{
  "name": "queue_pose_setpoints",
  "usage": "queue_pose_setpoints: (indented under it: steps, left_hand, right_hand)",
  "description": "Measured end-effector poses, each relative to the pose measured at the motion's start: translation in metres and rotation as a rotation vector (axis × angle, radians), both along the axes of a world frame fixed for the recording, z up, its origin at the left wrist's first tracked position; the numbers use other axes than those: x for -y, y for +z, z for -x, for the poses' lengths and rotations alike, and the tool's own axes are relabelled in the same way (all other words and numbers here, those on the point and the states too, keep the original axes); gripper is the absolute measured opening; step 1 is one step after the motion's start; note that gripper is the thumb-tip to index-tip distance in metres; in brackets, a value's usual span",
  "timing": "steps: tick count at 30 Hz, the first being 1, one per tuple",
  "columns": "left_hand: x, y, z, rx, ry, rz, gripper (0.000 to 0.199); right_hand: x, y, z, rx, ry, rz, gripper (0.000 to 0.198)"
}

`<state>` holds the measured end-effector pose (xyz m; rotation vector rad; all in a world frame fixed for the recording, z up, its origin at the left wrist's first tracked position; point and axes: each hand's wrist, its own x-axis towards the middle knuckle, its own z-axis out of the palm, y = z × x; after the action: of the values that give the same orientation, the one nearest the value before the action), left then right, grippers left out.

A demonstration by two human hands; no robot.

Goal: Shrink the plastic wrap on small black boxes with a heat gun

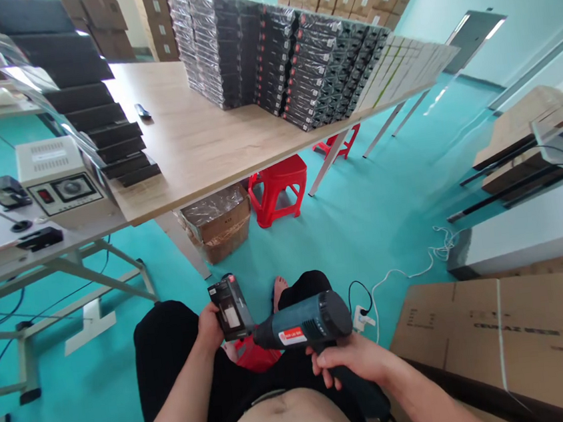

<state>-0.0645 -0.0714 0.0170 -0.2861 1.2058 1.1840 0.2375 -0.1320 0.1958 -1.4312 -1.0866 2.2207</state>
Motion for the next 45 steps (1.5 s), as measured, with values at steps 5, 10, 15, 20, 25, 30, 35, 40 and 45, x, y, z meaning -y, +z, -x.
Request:
queue_pose_setpoints:
  steps: [5, 10, 15, 20, 25, 30, 35, 40, 45]
  left_hand:
    - [-0.002, 0.000, 0.001, -0.061, 0.020, -0.084, 0.017]
    - [-0.002, -0.001, 0.002, -0.051, 0.015, -0.088, 0.016]
    - [0.000, -0.005, 0.004, -0.091, -0.027, -0.148, 0.016]
    - [0.004, -0.004, -0.003, -0.381, -0.181, -0.425, 0.037]
    - [0.007, 0.007, -0.008, -0.536, -0.347, -0.476, 0.034]
    - [0.007, 0.015, -0.009, -0.586, -0.373, -0.503, 0.035]
    - [0.006, 0.018, -0.009, -0.576, -0.368, -0.474, 0.042]
    - [0.005, 0.022, -0.010, -0.669, -0.407, -0.503, 0.040]
    - [0.006, 0.018, -0.008, -0.557, -0.378, -0.460, 0.040]
  right_hand:
    - [0.006, -0.003, 0.003, -0.003, -0.111, 0.022, 0.029]
    - [0.011, -0.006, 0.012, 0.007, -0.205, 0.011, 0.029]
    - [0.011, -0.011, 0.006, -0.060, -0.131, 0.045, 0.031]
    - [0.000, -0.011, -0.009, 0.023, -0.285, -0.026, 0.030]
    - [-0.012, -0.002, -0.020, -0.020, -0.303, -0.035, 0.029]
    - [-0.013, -0.004, -0.021, -0.007, -0.288, -0.042, 0.029]
    - [-0.014, -0.009, -0.016, 0.006, -0.247, -0.045, 0.029]
    - [-0.019, -0.008, -0.009, 0.024, -0.233, -0.057, 0.030]
    - [-0.021, -0.006, -0.008, 0.058, -0.231, -0.049, 0.028]
